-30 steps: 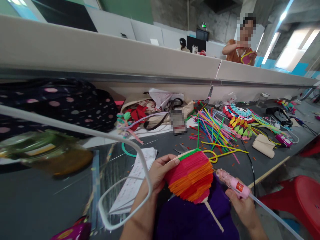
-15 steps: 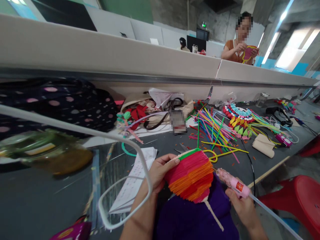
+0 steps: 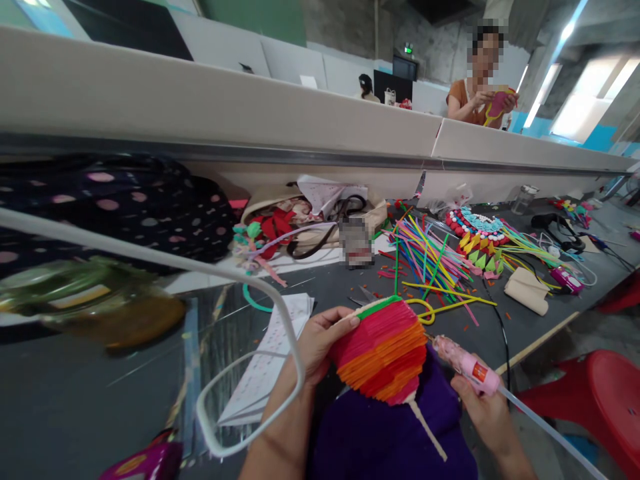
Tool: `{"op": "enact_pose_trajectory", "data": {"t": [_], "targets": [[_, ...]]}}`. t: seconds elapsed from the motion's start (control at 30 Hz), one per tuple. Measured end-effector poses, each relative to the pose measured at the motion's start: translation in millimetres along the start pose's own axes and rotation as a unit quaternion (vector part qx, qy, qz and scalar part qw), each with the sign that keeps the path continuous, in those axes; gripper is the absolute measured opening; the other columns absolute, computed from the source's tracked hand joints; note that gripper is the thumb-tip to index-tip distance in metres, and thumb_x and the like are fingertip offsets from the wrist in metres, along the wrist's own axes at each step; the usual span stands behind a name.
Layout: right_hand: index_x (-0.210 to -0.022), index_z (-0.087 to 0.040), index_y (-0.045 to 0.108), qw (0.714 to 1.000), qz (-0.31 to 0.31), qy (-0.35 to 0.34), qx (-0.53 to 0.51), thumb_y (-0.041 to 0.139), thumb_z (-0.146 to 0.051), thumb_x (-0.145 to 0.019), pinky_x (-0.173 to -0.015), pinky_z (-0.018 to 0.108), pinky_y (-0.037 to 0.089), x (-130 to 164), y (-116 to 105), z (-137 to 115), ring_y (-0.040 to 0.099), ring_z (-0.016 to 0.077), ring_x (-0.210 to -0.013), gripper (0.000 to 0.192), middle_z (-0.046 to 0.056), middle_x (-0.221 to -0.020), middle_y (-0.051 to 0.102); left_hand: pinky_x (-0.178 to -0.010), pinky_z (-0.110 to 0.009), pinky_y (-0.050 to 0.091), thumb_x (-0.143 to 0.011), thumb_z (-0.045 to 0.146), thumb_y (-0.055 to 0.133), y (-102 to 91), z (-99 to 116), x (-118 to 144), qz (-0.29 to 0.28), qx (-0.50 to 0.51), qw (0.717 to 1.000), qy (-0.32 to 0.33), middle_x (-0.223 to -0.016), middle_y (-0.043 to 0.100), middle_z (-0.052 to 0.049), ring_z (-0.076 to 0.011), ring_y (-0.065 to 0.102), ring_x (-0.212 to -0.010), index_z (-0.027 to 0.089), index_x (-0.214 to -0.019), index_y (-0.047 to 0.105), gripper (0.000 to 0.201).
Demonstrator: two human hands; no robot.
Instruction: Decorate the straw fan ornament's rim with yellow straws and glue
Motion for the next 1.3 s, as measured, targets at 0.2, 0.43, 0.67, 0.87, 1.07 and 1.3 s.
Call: {"op": "enact_pose_trajectory", "data": {"t": [0.2, 0.43, 0.67, 0.87, 1.07, 1.3], "targets": [[-0.124, -0.02, 0.063, 0.999, -0.031, 0.013, -0.016, 0.058, -0.035, -0.089, -0.099, 0.035, 0.048, 0, 3, 7, 0.06, 0.0267, -0.115, 0.038, 0.01, -0.124, 0.064, -0.043, -0.017, 0.033, -0.045, 0.032, 0.087, 2.5, 2, 2, 0.001, 0.002, 1.0, -0.003, -0.05, 0.061, 0.003, -0.008, 0.05, -0.042, 0.014, -0.058, 0.061, 0.035], [-0.12, -0.02, 0.065, 1.0, -0.024, 0.012, -0.008, 0.059, -0.034, -0.088, -0.098, 0.036, 0.049, 1, 1, 7, 0.061, 0.027, -0.113, 0.036, 0.011, -0.121, 0.066, -0.043, -0.017, 0.033, -0.046, 0.032, 0.087, 1.2, 1, 1, -0.004, 0.004, 1.0, -0.001, -0.05, 0.061, 0.003, -0.0077, 0.05, -0.042, 0.014, -0.059, 0.061, 0.034], [-0.118, -0.02, 0.067, 1.0, -0.01, 0.006, -0.004, 0.06, -0.035, -0.087, -0.095, 0.034, 0.051, 0, 1, 4, 0.063, 0.027, -0.111, 0.036, 0.011, -0.117, 0.068, -0.043, -0.017, 0.033, -0.046, 0.031, 0.086, 1.5, 2, 2, 0.001, -0.002, 1.0, 0.0, -0.05, 0.061, 0.003, -0.0081, 0.05, -0.043, 0.014, -0.059, 0.061, 0.033], [-0.114, -0.02, 0.069, 1.0, 0.002, 0.007, -0.008, 0.062, -0.035, -0.085, -0.093, 0.034, 0.053, 0, 2, 3, 0.064, 0.0274, -0.11, 0.033, 0.01, -0.115, 0.07, -0.043, -0.018, 0.032, -0.047, 0.031, 0.086, 2.4, 3, 3, -0.002, -0.002, 1.0, 0.004, -0.05, 0.06, 0.003, -0.0082, 0.049, -0.042, 0.015, -0.058, 0.061, 0.032], [-0.114, -0.016, 0.069, 0.999, -0.003, 0.038, 0.004, 0.062, -0.038, -0.085, -0.094, 0.035, 0.052, 3, 1, 9, 0.063, 0.0281, -0.11, 0.037, 0.012, -0.113, 0.07, -0.043, -0.018, 0.032, -0.048, 0.03, 0.085, 2.8, 3, 4, 0.0, -0.001, 1.0, 0.006, -0.05, 0.06, 0.004, -0.008, 0.049, -0.042, 0.015, -0.059, 0.062, 0.03], [-0.111, -0.019, 0.071, 1.0, 0.001, 0.03, -0.006, 0.061, -0.044, -0.084, -0.088, 0.033, 0.055, 0, 2, -2, 0.069, 0.0265, -0.097, 0.038, 0.01, -0.106, 0.073, -0.043, -0.017, 0.031, -0.049, 0.03, 0.085, 3.2, 4, 3, -0.005, 0.001, 1.0, 0.007, -0.049, 0.059, 0.004, -0.0073, 0.048, -0.042, 0.015, -0.058, 0.062, 0.029]]}}
Point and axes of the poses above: each hand's wrist, its own x-axis away from the middle knuckle, its own y-axis out of the palm, z = x × y, the point moved 3 cm from there along -x, towards the middle knuckle
